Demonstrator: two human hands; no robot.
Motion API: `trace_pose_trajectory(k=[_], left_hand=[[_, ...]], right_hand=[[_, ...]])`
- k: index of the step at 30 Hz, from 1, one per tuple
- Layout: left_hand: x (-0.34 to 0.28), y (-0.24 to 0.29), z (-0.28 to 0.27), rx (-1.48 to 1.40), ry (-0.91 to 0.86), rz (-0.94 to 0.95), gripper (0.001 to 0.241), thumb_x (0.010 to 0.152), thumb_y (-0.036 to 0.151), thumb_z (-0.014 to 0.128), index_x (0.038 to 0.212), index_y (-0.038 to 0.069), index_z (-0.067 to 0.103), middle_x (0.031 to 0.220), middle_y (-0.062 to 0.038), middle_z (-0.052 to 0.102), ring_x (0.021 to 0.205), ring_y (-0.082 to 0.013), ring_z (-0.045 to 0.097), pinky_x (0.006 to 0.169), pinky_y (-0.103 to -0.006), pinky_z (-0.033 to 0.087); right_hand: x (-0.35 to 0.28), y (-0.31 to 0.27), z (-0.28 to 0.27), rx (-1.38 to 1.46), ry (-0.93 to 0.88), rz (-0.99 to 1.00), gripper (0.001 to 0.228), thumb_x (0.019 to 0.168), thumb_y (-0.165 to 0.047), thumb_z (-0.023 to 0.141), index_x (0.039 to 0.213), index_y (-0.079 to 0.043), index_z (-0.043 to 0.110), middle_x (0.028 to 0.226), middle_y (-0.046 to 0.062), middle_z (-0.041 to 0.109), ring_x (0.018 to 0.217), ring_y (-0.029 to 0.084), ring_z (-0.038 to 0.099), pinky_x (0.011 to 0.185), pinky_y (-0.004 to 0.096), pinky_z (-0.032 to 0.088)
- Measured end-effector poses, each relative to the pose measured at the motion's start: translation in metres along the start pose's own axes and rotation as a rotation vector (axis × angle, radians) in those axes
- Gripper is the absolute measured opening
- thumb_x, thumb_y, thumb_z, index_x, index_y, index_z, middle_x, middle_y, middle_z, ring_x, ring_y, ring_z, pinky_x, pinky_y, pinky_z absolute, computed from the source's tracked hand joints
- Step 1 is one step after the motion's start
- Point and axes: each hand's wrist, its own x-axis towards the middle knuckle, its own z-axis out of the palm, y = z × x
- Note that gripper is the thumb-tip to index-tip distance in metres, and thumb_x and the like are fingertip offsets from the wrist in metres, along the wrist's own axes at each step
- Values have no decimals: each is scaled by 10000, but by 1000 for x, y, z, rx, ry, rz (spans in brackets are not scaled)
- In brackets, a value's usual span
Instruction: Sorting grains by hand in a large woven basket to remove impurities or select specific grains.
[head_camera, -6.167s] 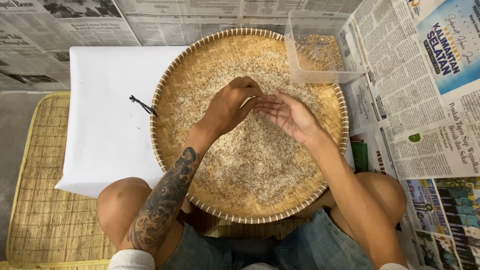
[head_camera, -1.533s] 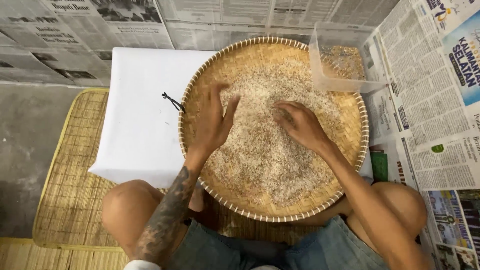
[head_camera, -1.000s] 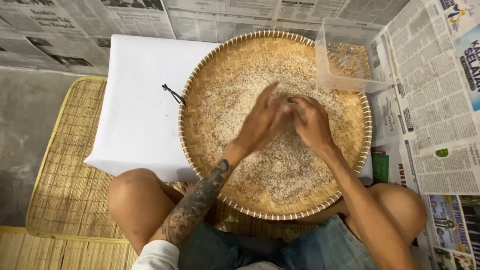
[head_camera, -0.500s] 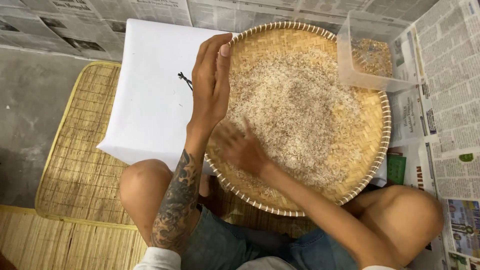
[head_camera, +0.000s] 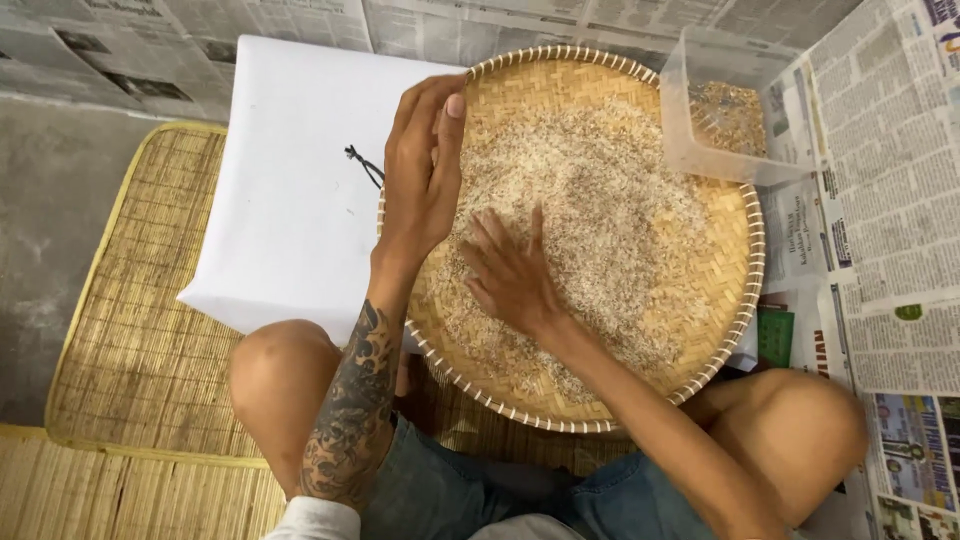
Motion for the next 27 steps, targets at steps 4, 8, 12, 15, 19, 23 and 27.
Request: trace_pose_trajectory(k=[4, 8, 12, 15, 19, 23, 27], left_hand=[[-2, 1, 0, 16, -34, -3, 524, 1107, 381, 299, 1298, -18, 579, 1313, -172, 576, 1136, -294, 642, 911, -395, 600], [-4, 0, -4, 17, -51, 8, 484, 1109, 349, 321, 1279, -21, 582, 1277, -167, 589, 1076, -266, 645, 848, -368, 586], [-4, 0, -1, 3, -67, -35, 519, 1098, 377, 330, 1261, -44, 585, 1296, -205, 577, 1133, -341, 650, 923, -459, 614], [-7, -8, 6, 46, -86, -17, 513, 1096, 376, 340, 1266, -41, 585, 1310, -220, 586, 1140, -345, 649, 908, -444, 617], [-16, -27, 7, 137, -115, 73, 322, 1086, 236, 572, 1251, -32, 639, 1212, -242, 628, 1196, -491, 593, 932, -577, 544], [-25, -44, 8, 184, -169, 110, 238, 1040, 151, 638, 1212, -10, 671, 1133, -209, 656, 1146, -440, 637, 923, -536, 553], [-28, -49, 9, 166, -183, 100, 254, 996, 148, 709, 1223, 40, 671, 1141, -173, 661, 1171, -435, 628, 969, -544, 515]], right_hand=[[31, 14, -61, -76, -73, 310, 267, 1019, -227, 513, 1195, -79, 651, 1307, 99, 637, 1311, 351, 542, 1136, 778, 224], [9, 64, -34, -28, 201, 279, 488, 1041, -100, 537, 1504, -124, 385, 1570, 113, 483, 1502, 393, 325, 1166, 746, -37], [-4, 44, -25, 60, 189, 154, 583, 1056, -595, 279, 1476, -194, 326, 1601, 93, 392, 1506, 356, 293, 1191, 753, 34], [-19, 38, 8, 20, 53, 44, 646, 1058, -617, 207, 1595, -322, 1, 1691, -8, 145, 1557, 284, 211, 1219, 747, 4], [1, 59, -25, -222, -15, 191, 447, 1025, -246, 590, 1460, -180, 506, 1552, 136, 440, 1478, 331, 340, 1162, 733, 148], [-10, 101, -53, -19, 177, 199, 438, 1050, -208, 564, 1479, -193, 472, 1556, 158, 451, 1483, 366, 312, 1155, 719, 45], [-17, 57, -68, 43, 221, 104, 406, 1004, -435, 536, 1320, -181, 547, 1387, 123, 571, 1393, 310, 449, 1168, 713, 111]])
